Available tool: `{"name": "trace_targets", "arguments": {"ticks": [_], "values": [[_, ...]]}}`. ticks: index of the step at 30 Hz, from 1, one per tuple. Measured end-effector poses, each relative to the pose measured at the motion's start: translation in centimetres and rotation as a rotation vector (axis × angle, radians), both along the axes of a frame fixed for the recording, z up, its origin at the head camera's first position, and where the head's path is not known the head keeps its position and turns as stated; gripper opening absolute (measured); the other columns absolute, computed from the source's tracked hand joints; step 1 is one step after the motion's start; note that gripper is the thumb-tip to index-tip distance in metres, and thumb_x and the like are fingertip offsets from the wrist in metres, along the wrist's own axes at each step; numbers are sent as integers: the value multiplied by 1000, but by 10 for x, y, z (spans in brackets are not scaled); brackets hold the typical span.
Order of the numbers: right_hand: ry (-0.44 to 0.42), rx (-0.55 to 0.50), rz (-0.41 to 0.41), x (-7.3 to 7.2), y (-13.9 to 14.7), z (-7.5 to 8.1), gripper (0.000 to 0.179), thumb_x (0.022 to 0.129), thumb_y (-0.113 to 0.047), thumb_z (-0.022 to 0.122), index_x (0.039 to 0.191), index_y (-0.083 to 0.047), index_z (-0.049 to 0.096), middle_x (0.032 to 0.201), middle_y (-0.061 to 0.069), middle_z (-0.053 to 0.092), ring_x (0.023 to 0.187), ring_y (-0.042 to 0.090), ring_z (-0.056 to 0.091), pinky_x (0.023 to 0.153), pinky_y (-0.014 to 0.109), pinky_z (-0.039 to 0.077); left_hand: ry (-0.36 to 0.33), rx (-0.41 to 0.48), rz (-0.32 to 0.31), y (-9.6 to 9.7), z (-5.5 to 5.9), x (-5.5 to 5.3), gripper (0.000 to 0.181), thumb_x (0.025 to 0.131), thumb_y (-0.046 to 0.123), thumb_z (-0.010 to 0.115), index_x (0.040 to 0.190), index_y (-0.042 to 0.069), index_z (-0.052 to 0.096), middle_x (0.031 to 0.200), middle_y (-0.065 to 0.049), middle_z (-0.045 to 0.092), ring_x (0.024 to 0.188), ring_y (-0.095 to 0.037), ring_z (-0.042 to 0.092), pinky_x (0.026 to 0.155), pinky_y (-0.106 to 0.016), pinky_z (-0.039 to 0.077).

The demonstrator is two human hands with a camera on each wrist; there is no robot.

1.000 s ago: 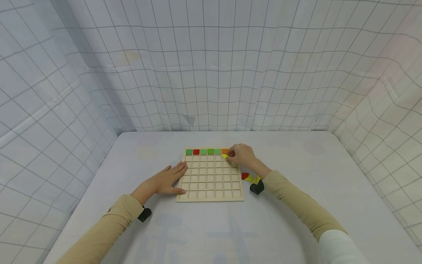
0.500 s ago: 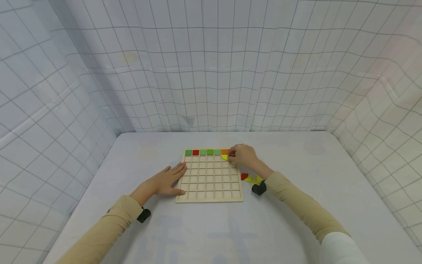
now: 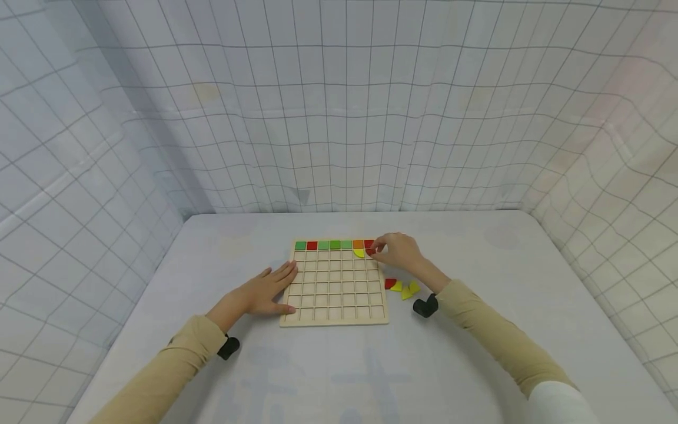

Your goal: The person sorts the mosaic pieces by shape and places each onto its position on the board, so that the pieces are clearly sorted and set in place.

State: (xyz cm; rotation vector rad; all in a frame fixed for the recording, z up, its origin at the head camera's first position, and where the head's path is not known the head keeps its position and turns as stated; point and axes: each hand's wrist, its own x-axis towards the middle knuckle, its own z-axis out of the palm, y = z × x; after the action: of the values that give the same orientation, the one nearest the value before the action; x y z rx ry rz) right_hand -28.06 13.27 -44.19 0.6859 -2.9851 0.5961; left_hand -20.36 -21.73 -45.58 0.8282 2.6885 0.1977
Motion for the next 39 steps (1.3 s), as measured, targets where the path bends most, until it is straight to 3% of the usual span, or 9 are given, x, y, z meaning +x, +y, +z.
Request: {"name": "trace_targets", "arguments": {"ticks": [10, 29, 39], "values": [[-41, -10, -28, 11, 17, 1, 23, 84, -29, 71, 103, -15, 75, 94, 0, 72, 77, 14, 58, 67, 26, 46, 3, -10, -5, -1, -2, -1, 99, 87, 63, 54, 154, 2, 13, 162, -16, 7, 150, -33, 10, 118, -59, 14], [-109, -5, -38, 25, 43, -10, 27, 82, -32, 75, 102, -14, 75, 92, -1, 72, 71, 10, 55, 59, 21, 43, -5, -20, 1, 0, 1, -1, 100, 87, 63, 54, 154, 3, 13, 162, -15, 7, 150, -33, 10, 118, -59, 14], [-150, 6, 2, 32, 48, -14, 28, 82, -34, 73, 104, -16, 75, 92, -4, 72, 78, 12, 55, 64, 22, 44, -6, -18, 1, -1, 0, -2, 100, 87, 64, 55, 154, 2, 13, 162, -16, 7, 150, -33, 10, 118, -59, 14]]}}
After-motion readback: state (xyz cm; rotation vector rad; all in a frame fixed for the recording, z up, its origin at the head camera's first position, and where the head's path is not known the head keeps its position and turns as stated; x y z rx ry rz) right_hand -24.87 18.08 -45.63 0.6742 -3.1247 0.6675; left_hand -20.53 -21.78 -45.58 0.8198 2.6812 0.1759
